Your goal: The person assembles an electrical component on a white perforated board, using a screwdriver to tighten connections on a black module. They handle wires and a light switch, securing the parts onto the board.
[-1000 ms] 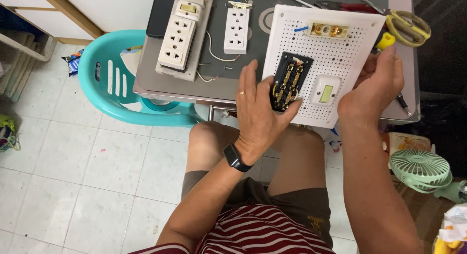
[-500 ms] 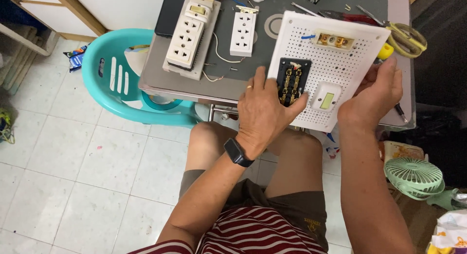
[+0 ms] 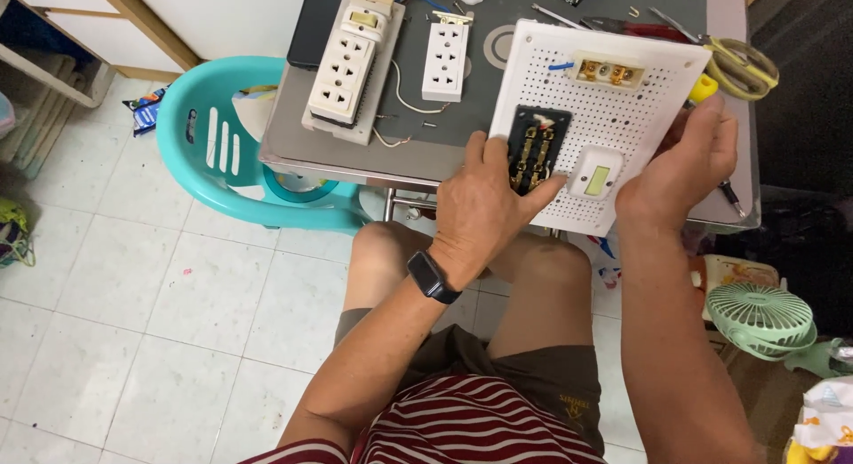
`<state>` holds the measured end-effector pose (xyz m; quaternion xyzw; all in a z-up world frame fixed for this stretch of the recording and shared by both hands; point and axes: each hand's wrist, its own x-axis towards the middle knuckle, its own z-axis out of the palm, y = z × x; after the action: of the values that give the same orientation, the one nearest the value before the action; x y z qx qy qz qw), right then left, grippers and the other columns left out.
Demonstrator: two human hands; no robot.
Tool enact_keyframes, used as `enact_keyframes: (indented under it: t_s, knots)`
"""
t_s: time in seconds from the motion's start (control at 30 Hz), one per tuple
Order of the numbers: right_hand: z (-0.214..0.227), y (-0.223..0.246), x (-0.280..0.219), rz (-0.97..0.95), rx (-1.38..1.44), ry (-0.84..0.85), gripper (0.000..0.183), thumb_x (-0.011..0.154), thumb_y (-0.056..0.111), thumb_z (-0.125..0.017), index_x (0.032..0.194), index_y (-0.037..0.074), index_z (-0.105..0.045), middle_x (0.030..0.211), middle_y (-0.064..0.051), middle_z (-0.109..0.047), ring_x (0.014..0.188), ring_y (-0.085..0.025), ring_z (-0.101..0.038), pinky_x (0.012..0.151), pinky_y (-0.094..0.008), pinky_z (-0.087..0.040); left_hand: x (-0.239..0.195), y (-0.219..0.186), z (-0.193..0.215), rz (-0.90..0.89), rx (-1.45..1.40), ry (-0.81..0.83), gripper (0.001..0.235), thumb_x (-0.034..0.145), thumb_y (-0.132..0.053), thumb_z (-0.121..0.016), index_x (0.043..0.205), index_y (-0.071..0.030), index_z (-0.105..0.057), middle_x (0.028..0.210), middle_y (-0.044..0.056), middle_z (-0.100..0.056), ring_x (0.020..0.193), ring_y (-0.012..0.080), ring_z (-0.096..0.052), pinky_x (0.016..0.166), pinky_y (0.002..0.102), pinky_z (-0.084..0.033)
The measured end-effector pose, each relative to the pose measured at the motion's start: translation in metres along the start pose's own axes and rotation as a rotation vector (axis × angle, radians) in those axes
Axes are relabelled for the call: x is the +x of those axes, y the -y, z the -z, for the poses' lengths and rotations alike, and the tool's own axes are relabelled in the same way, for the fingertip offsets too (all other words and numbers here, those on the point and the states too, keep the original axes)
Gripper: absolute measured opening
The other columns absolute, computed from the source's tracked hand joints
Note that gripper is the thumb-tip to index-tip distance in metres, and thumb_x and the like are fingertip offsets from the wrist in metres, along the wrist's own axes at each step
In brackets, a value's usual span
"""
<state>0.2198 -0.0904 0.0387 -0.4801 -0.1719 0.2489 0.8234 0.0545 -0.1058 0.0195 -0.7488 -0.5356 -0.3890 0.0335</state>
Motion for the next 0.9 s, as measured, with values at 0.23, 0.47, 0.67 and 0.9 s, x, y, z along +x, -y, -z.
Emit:
enact_keyframes:
  t_s: [0.23,0.47,0.67,0.9]
  knots:
    - [0.009,-0.010,0.014,0.009,-0.050,-0.068,0.025,0.085,0.031,-0.063,0.076,0.010,-0.052,0.067,-0.002,-0.057,0.065,-0.014,-0.063,0.054,-0.031,-0.051,0.001,0.001,-0.002,-0.067,-0.075,0.034,0.056,0.077,-0.053,-0.072,0.079,-0.006,-0.042,0.117,0.021,-0.057,0.044,0.0271,-0.052,0.032,0.035,-0.038]
    - [0.016,-0.012,0.021,0.017,-0.013,-0.069,0.020,0.083,0.022,-0.061,0.070,0.011,-0.051,0.065,-0.002,-0.051,0.063,-0.014,-0.055,0.056,-0.031,-0.044,-0.001,0.001,-0.009,-0.124,-0.069,0.081,0.055,0.077,-0.049,-0.075,0.083,-0.006,-0.042,0.130,0.024,-0.047,0.047,0.0293,-0.050,0.033,0.038,-0.038]
    - [0.024,-0.017,0.026,-0.006,0.047,-0.004,0.024,0.086,0.027,-0.059,0.093,0.006,-0.068,0.076,-0.005,-0.062,0.075,-0.017,-0.065,0.066,-0.033,-0.055,-0.003,0.003,-0.012,-0.147,-0.064,0.089,0.053,0.078,-0.049,-0.074,0.085,-0.005,-0.044,0.134,0.027,-0.046,0.051,0.0315,-0.051,0.037,0.039,-0.041]
    - [0.025,-0.018,0.026,-0.008,0.029,-0.023,0.016,0.086,0.024,-0.060,0.079,0.009,-0.061,0.071,-0.003,-0.058,0.070,-0.015,-0.062,0.061,-0.033,-0.050,-0.004,0.000,-0.012,-0.135,-0.090,0.006,0.053,0.080,-0.051,-0.069,0.082,-0.005,-0.042,0.132,0.027,-0.049,0.050,0.0321,-0.051,0.034,0.040,-0.037]
